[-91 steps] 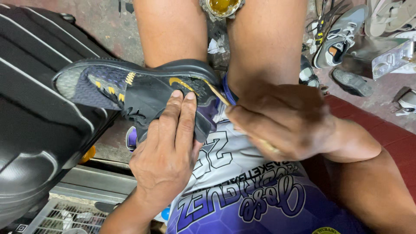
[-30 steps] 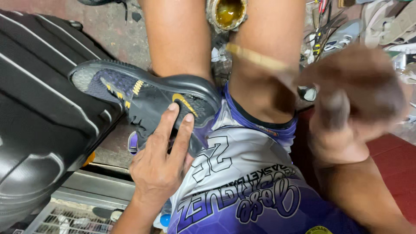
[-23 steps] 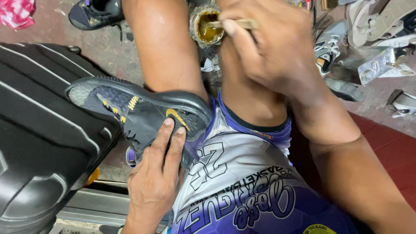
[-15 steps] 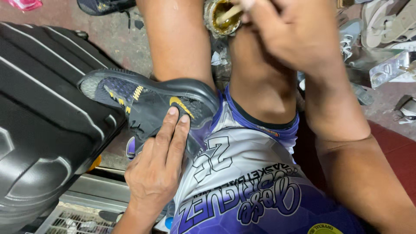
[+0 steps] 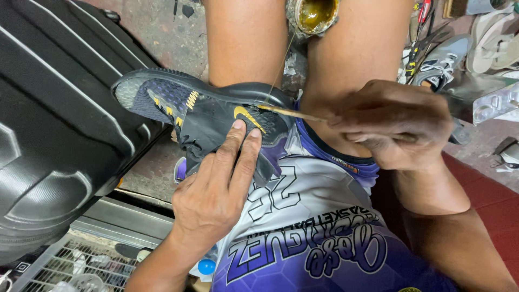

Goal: The person sits on the floor and applies a yellowish substance to the sole and side of a black and purple sneaker using a wooden stick. They then wipe the sneaker with a white cloth. The person then picks up a black leather shoe and inspects it by turning it over and examining the sole and interior.

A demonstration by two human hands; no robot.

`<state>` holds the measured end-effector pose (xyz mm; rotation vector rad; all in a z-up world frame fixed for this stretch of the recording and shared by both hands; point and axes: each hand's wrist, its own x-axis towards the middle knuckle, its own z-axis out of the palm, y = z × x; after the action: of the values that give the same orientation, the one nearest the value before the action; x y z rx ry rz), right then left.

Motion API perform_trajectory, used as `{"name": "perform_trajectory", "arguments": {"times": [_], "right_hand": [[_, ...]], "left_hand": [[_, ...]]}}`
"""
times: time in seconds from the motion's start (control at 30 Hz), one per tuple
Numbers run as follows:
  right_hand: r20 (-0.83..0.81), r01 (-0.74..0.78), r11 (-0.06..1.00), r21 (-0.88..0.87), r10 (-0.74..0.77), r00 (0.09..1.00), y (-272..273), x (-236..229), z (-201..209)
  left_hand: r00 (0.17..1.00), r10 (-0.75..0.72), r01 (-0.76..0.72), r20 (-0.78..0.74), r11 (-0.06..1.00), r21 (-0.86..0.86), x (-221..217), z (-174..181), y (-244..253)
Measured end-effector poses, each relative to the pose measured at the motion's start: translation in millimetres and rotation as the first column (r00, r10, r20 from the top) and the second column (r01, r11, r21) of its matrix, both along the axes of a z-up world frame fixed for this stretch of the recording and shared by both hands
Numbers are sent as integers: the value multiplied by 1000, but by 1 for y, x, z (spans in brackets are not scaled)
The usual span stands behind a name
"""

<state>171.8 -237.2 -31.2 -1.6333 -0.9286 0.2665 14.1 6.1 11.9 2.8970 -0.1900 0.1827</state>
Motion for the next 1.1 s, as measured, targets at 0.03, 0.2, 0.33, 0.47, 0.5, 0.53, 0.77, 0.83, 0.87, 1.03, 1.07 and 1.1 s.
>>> {"name": "perform_trajectory", "arguments": {"times": [0.03,0.2,0.33,0.47,0.5,0.53,0.77,0.83,0.87,1.03,1.07,1.1], "right_hand": [[8,-12,1000,-5,12,1000,1,-1,-2],[103,-63,995,-83,72,992,11,4,-3],[156,-167,982,-87,179,971,36,9,4],[209,-167,975,-144,195,958,48,7,13],[205,-164,975,-148,193,960,48,6,14],[227,-165,974,-154,198,954,46,6,16],[381,-199,967,-161,247,891,41,5,13],[371,-198,964,-176,251,894,45,5,14],[358,-193,961,-197,254,899,43,7,19],[406,-116,961,-250,212,889,36,4,36],[409,-95,959,-266,202,890,34,2,38],[410,-70,956,-286,188,893,31,0,40]], "left_hand": [[1000,3,-3,5,1000,-4,0,0,-1],[1000,3,-3,2,1000,-8,1,1,0],[1000,-6,6,7,1000,28,1,0,-2],[1000,-1,1,1,999,36,0,-1,-4],[1000,-8,8,-6,999,40,0,0,-5],[1000,-14,15,-13,999,44,0,1,-5],[999,-37,38,-15,994,101,2,0,-9],[1000,-17,19,-17,997,72,1,0,-8],[1000,-8,9,-18,998,58,1,-1,-8],[998,53,-54,-30,998,-38,1,1,-7],[998,62,-64,-33,996,-58,1,1,-7],[998,56,-57,-33,997,-46,1,1,-8]]}}
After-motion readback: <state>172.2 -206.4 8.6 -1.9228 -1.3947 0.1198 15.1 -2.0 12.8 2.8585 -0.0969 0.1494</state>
